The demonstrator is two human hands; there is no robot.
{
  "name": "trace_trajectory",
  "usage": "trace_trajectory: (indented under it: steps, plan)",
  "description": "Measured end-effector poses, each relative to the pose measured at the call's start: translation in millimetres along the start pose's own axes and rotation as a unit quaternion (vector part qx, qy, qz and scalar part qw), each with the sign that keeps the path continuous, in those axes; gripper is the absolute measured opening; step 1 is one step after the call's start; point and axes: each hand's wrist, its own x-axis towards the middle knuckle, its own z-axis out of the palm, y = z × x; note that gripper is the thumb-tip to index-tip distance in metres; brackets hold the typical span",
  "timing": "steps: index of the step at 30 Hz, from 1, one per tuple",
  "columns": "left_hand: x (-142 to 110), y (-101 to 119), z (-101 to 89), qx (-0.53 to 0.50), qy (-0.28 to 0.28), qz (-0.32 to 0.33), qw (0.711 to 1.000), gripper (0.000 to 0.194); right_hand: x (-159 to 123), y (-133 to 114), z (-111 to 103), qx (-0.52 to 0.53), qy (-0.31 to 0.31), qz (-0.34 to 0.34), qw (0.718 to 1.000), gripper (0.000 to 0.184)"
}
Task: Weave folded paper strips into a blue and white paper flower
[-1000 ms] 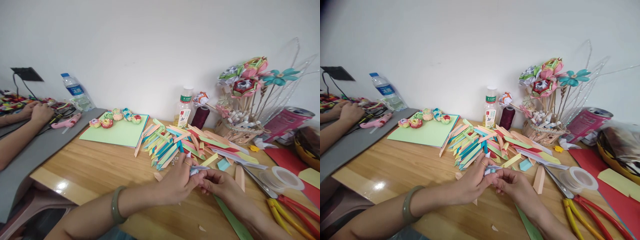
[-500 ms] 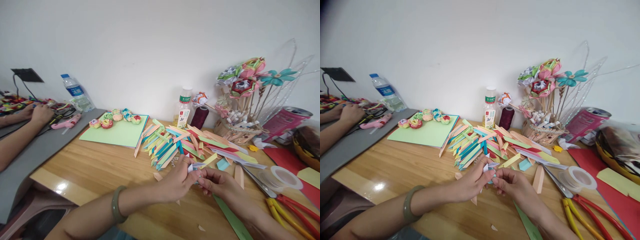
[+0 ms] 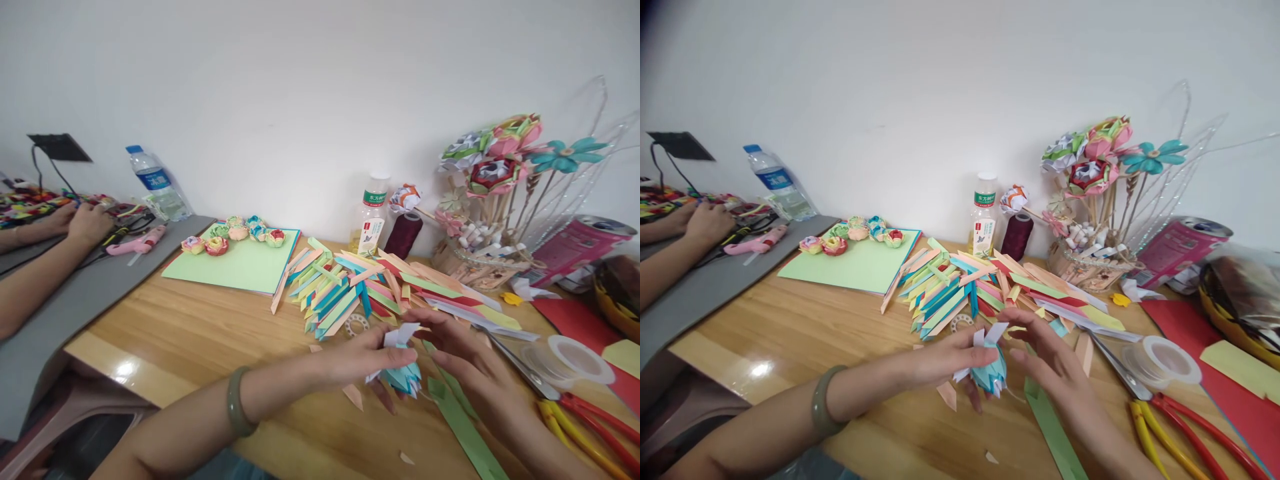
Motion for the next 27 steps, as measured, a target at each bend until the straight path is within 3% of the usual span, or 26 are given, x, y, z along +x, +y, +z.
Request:
trace_trajectory:
  steps: [5,8,15,19,23,25,27]
  plan:
    - [1.2,-2.6,-5.8,-0.065,-0.096,-0.060,0.991,0.049,-1.6,-4.9,4.4,-0.049,-0.087,0.009,0.995,0.034]
    - [1.6,-0.5,-7.2,-0.077,-0.096,-0.059,0.991,0.052,0.5,-5.0,6.7,-0.078,-0.068,-0.007,0.995,0.034]
    - [-0.9,7.2,-5.5,-0.034,-0.079,-0.059,0.995,0.053,2.9,-4.7,8.8,-0.041,-0.036,0.057,0.997,0.026]
    - [-1.6,6.4,-2.0,0.036,-0.042,-0.045,0.997,0.041,6.7,-3.5,7.0,-0.038,0.049,0.081,0.995,0.024]
    - [0.7,3.3,0.8,0.122,0.037,-0.009,0.992,0.033,10.4,-2.9,5.9,-0.015,0.083,0.112,0.990,0.028]
    - [1.7,0.6,0.8,0.197,0.092,0.039,0.975,0.029,11.1,-2.9,5.6,-0.010,0.090,0.117,0.989,0.031]
    - [1.7,-1.7,0.3,0.298,0.138,0.106,0.939,0.026,10.6,-2.5,5.6,-0.011,0.084,0.117,0.990,0.034]
